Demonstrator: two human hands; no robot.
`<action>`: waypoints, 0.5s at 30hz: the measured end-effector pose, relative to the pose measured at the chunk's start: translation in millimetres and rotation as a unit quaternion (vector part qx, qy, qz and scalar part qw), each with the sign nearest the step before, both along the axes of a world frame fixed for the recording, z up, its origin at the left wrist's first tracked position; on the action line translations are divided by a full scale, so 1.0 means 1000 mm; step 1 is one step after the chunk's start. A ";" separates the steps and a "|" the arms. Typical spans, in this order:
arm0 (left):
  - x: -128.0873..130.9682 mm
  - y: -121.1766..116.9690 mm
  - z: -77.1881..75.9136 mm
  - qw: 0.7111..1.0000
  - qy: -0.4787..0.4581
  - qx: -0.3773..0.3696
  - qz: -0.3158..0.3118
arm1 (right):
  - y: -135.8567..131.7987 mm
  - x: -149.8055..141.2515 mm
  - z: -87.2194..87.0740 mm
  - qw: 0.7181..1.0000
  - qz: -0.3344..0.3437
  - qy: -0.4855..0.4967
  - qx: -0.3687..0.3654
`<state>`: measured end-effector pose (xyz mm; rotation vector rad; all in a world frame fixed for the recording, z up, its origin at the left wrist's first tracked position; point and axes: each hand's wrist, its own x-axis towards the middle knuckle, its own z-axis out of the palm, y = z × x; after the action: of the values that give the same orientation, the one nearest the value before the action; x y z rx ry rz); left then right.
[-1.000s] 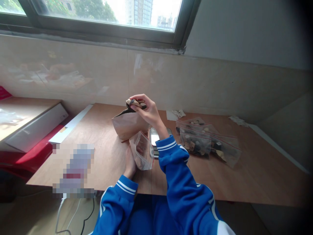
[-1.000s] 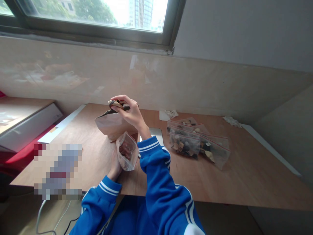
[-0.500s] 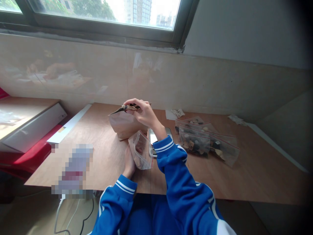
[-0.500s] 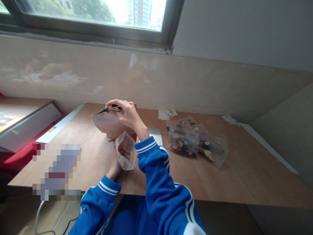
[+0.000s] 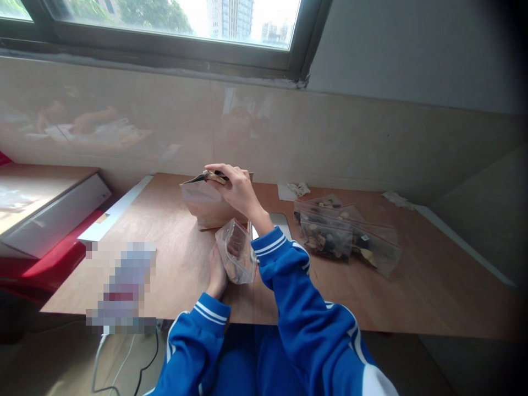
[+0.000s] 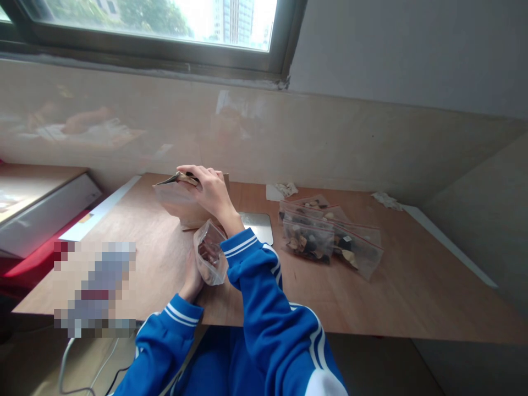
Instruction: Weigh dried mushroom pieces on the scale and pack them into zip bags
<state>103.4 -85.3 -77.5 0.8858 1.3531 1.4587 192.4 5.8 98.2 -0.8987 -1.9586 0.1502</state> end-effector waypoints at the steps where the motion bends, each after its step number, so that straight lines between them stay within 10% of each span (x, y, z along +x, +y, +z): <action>1: 0.000 0.000 0.000 1.000 0.004 0.006 -0.002 | 0.000 0.000 0.000 1.000 0.001 -0.008 0.002; 15: -0.001 0.003 -0.005 1.000 -0.010 -0.001 -0.012 | 0.005 -0.005 0.000 0.999 -0.031 0.028 -0.033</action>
<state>102.4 -81.8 -82.6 0.8807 1.3253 1.4447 187.0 10.6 98.1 -0.9868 -1.8818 0.2043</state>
